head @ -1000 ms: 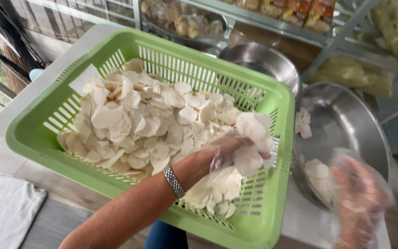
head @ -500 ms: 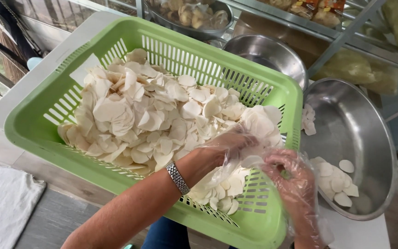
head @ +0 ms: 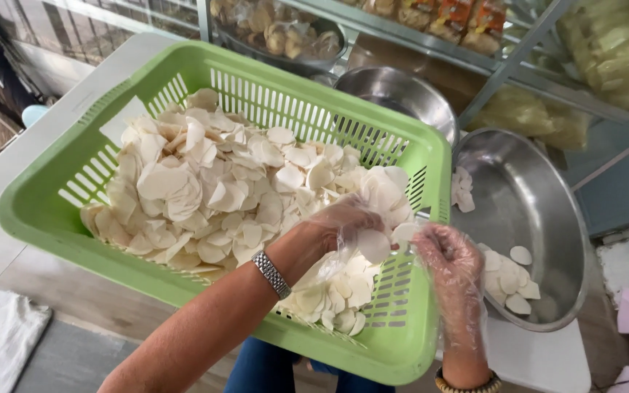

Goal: The person picks up thin white food slices from a green basket and places them into a metal bowl. The person wears transparent gloves and handles the slices one by one or in small groups, moving them from the basket to the bowl.

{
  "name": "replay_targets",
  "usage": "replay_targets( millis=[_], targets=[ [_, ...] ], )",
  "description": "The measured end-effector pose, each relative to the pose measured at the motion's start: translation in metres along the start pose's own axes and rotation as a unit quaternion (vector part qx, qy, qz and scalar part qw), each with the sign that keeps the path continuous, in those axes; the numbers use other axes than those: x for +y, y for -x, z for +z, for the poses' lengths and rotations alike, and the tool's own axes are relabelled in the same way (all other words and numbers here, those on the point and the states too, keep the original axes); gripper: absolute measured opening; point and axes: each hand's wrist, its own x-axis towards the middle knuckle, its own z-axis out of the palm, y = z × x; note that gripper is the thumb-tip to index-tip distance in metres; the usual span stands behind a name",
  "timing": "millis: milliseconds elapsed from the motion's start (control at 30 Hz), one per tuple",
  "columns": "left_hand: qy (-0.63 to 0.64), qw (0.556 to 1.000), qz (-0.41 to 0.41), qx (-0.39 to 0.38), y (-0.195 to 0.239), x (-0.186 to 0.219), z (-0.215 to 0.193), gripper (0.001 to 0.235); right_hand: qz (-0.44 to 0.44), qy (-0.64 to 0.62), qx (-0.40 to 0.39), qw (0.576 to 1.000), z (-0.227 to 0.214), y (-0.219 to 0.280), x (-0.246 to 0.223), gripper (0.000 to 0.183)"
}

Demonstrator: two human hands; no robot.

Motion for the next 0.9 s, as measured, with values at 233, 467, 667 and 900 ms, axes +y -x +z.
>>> replay_targets(
  millis=[233,467,667,900],
  targets=[
    [-0.075,0.991,0.075,-0.084,0.019,0.017,0.03,0.052,-0.02,-0.005,0.008,1.0,0.004,0.011,-0.007,0.022],
    [-0.131,0.979,-0.013,-0.155,0.024,0.042,0.014,0.035,-0.042,0.004,-0.003,0.999,0.004,0.01,-0.007,0.016],
    [0.026,0.991,0.131,0.003,0.008,0.025,0.021,0.042,-0.06,-0.139,0.087,0.985,-0.018,-0.041,0.035,0.023],
    [-0.083,0.995,0.042,-0.035,0.041,0.036,0.046,0.039,-0.072,-0.12,0.17,0.976,-0.096,-0.189,0.124,0.006]
  ],
)
